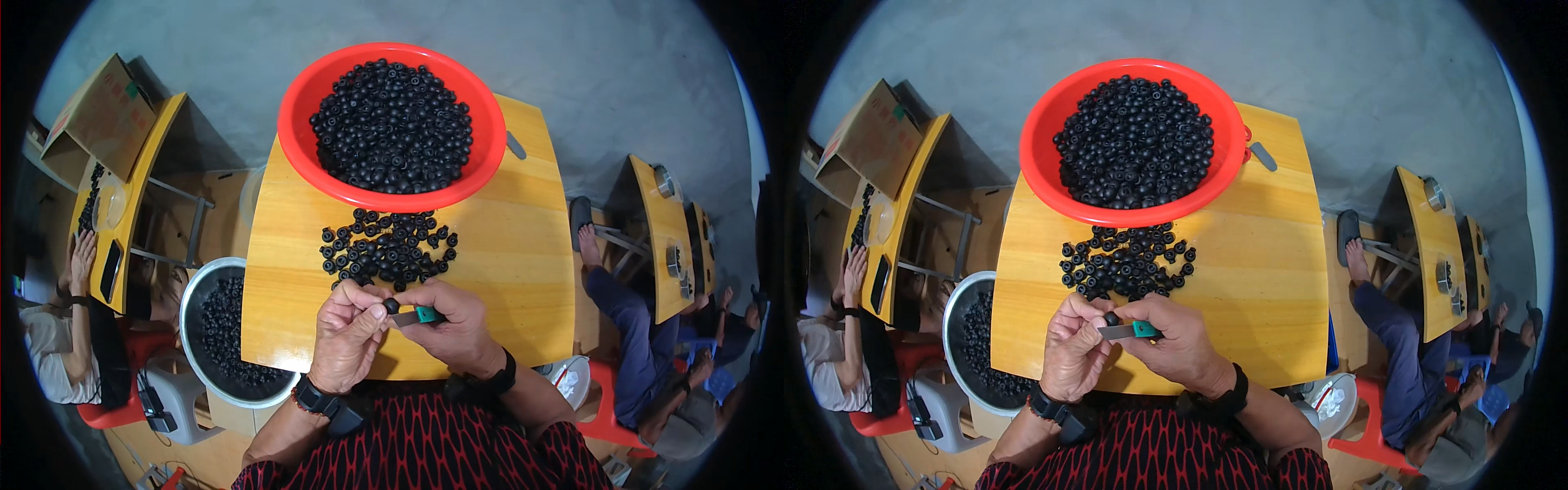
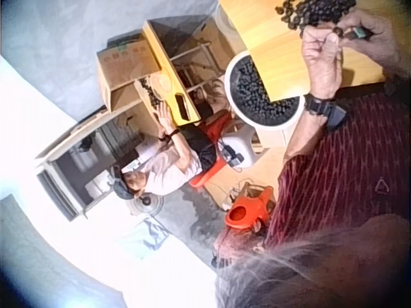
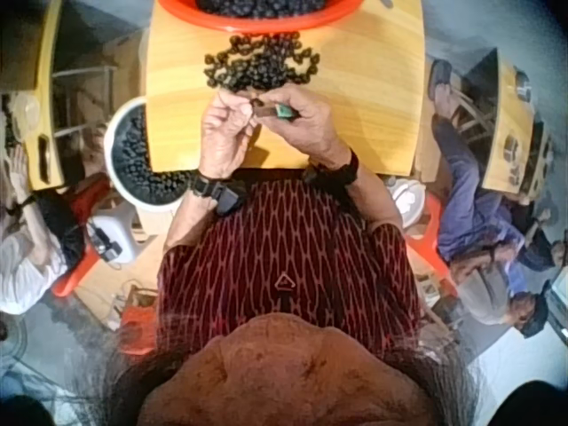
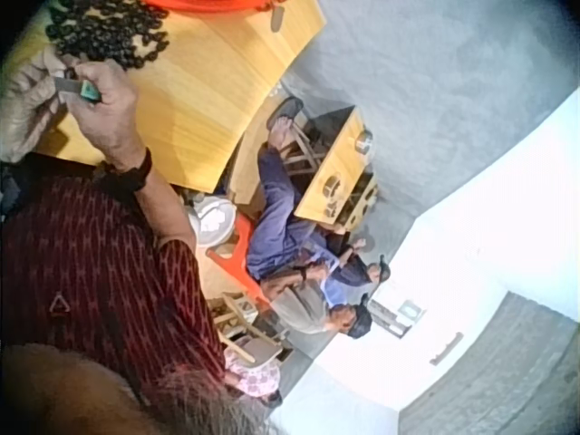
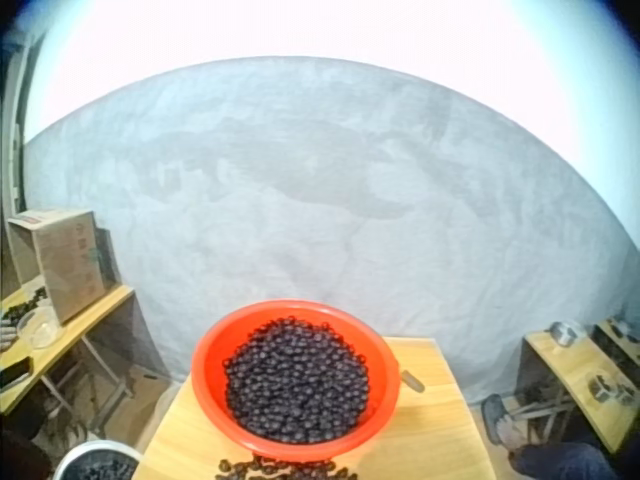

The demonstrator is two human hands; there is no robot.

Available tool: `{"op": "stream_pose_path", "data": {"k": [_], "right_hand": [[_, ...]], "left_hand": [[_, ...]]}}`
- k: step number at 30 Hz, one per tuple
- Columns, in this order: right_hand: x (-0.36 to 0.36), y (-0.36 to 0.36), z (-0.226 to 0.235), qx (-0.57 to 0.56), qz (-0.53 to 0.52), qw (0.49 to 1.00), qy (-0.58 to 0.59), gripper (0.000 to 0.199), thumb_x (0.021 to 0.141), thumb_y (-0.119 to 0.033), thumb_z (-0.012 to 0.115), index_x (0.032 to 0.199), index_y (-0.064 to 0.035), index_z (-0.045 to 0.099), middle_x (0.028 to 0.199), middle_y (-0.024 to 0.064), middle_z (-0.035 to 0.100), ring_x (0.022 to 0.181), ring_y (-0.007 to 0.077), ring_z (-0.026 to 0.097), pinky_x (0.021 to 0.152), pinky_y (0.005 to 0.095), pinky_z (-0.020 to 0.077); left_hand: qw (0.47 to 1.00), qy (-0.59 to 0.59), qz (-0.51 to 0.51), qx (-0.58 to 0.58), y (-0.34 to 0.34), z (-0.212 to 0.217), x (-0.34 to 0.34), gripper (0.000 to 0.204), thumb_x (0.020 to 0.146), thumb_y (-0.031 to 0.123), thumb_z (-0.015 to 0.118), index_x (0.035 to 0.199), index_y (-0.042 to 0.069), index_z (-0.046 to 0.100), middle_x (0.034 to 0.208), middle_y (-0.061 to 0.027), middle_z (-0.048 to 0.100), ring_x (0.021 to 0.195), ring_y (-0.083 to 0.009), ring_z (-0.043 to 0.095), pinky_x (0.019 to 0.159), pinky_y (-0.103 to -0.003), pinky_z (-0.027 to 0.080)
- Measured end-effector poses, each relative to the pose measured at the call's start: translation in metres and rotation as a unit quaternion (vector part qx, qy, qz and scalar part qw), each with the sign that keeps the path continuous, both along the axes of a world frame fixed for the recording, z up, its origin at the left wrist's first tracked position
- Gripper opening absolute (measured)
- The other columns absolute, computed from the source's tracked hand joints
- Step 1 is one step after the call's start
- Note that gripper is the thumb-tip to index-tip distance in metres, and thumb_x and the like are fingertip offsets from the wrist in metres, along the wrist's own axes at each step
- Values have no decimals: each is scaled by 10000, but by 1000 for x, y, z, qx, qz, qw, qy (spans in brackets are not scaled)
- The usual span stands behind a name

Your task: Sorting and processing small black berries on a table using a small tool.

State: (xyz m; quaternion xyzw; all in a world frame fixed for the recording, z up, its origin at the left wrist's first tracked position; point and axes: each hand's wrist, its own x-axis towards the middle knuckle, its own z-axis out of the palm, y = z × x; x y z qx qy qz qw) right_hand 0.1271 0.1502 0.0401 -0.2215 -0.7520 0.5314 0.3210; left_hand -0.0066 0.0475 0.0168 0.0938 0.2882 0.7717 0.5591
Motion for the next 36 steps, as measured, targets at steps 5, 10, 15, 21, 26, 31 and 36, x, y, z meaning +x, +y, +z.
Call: {"op": "stream_pose_path", "data": {"k": [5,10,15,21,26,31,36], "right_hand": [[3,6,-3,-16,32,999,9,228,804,0,764,1012,-46,683,814,30,648,721,92,597,625,248,464],[3,6,-10,-162,60,983,55,199,827,15,747,1010,-28,679,841,13,662,778,66,612,668,230,485],[7,14,-6,-121,112,986,2,216,838,6,745,1042,-20,677,881,17,674,816,61,620,710,225,499],[11,12,-5,-210,61,976,3,272,868,-41,727,1128,-11,654,971,35,674,854,63,600,759,230,496],[23,7,-7,-27,53,994,-89,236,926,-51,643,1150,22,633,851,92,616,752,191,598,691,308,480],[26,3,-5,34,55,994,-88,234,922,-59,654,1140,23,635,792,121,567,682,250,568,626,333,456],[24,1,-6,65,51,993,-87,239,915,-57,665,1139,23,636,790,122,569,671,253,567,605,333,459]], "left_hand": [[1000,-3,-24,6,-1,0,-3,97,931,-26,624,966,36,557,1038,-105,632,848,-135,643,770,-240,537],[995,-70,-73,19,-3,-6,-8,68,961,40,612,1009,26,565,990,-110,652,848,-175,653,785,-311,557],[993,-50,-103,11,-4,-6,-9,76,971,60,604,1031,31,568,992,-112,664,858,-178,656,797,-317,554],[995,-56,-80,8,-2,-6,-8,100,964,71,612,1051,34,581,999,-131,657,853,-191,656,797,-322,555],[992,-107,-60,8,-5,-16,-9,133,949,36,618,1079,46,594,1009,-132,655,880,-200,642,837,-338,536],[990,-130,-41,18,-4,-19,-7,112,963,-17,572,1051,51,580,1042,-146,662,873,-203,655,840,-345,541],[989,-142,-33,21,-5,-26,-7,121,952,-35,579,1025,61,581,1050,-150,665,878,-206,656,826,-345,547]]}}
